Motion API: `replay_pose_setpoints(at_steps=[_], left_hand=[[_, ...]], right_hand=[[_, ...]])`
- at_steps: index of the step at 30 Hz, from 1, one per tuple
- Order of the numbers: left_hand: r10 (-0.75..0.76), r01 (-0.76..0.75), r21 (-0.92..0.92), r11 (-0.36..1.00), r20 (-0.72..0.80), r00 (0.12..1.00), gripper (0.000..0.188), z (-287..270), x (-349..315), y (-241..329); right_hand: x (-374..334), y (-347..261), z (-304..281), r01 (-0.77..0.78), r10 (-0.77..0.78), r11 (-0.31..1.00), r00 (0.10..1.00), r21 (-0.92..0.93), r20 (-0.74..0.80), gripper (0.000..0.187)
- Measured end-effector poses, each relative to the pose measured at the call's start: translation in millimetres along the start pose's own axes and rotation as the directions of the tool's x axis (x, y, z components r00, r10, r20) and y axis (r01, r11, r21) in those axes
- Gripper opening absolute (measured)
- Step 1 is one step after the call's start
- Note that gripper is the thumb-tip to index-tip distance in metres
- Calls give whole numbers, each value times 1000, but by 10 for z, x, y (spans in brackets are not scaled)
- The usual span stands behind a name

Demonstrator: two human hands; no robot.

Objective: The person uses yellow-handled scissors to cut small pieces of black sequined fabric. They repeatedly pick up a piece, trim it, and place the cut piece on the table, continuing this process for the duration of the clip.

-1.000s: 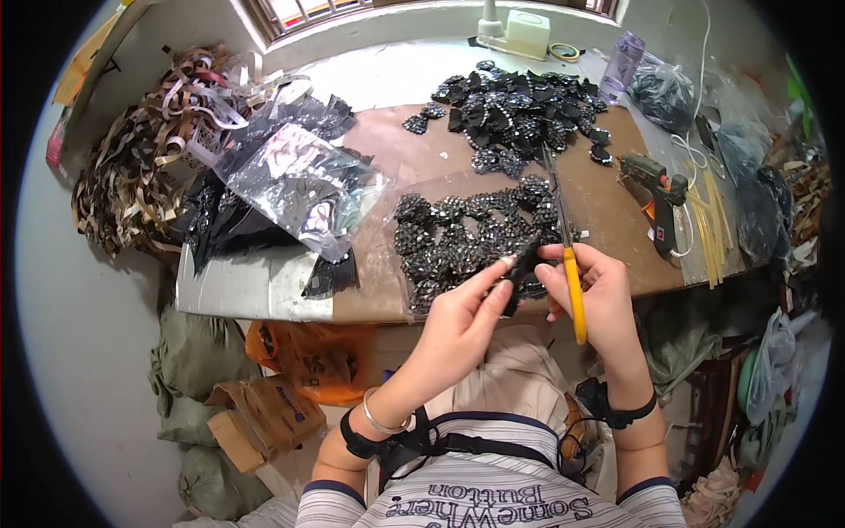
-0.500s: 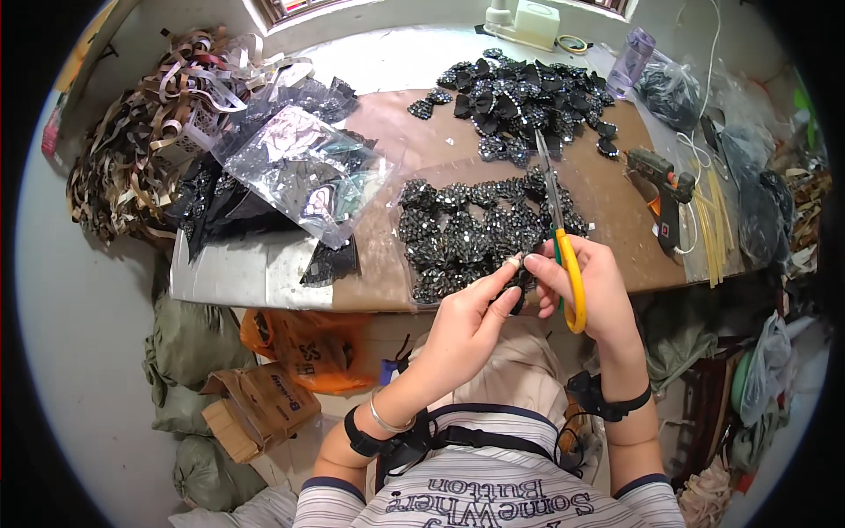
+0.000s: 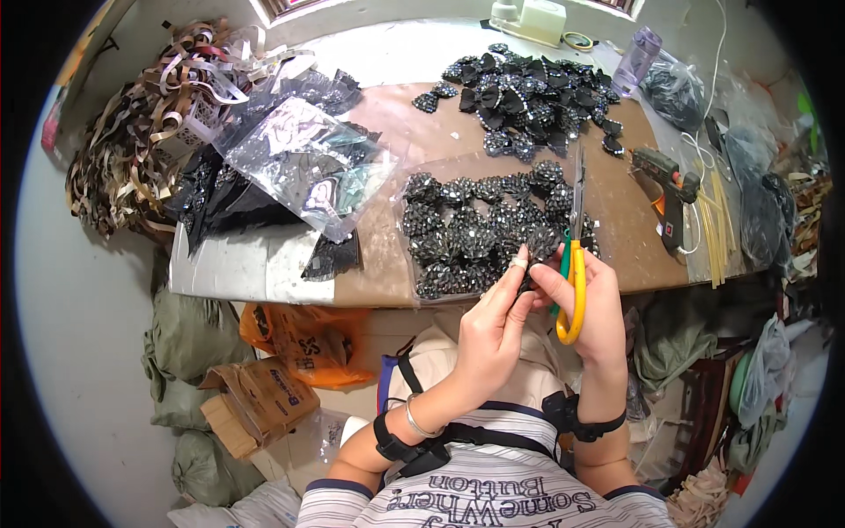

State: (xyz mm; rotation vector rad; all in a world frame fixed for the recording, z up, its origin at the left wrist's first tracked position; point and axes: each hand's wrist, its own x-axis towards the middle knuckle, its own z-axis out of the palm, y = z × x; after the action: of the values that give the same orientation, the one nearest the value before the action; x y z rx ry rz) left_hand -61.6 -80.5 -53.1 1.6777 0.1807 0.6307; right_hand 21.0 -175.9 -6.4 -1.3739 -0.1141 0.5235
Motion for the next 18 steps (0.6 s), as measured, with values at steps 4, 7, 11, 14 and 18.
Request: replay_pose_setpoints(at_steps=[4,7,11,14,18], left_hand=[[17,-18,-34,999,-34,999,39,31,1,42],[-310,320,-223,921,77,948,39,-20,-60,81],[-368,412,-505,758,189,910,37,-114,8,163],[-349,463,-521,717,307,885,36,-181,68,121],[-354,454,-352,818,313,881,33,-210,56,80]], right_hand=[[5,68,-17,43,-45,997,999,72,22,29],[-7,-33,-63,31,-34,997,998,73,51,35],[5,-224,-137,61,-18,965,986,-256,168,29],[65,-399,-170,-94,165,923,973,-374,162,23],[88,-416,-182,-33,151,867,969,-497,198,16]])
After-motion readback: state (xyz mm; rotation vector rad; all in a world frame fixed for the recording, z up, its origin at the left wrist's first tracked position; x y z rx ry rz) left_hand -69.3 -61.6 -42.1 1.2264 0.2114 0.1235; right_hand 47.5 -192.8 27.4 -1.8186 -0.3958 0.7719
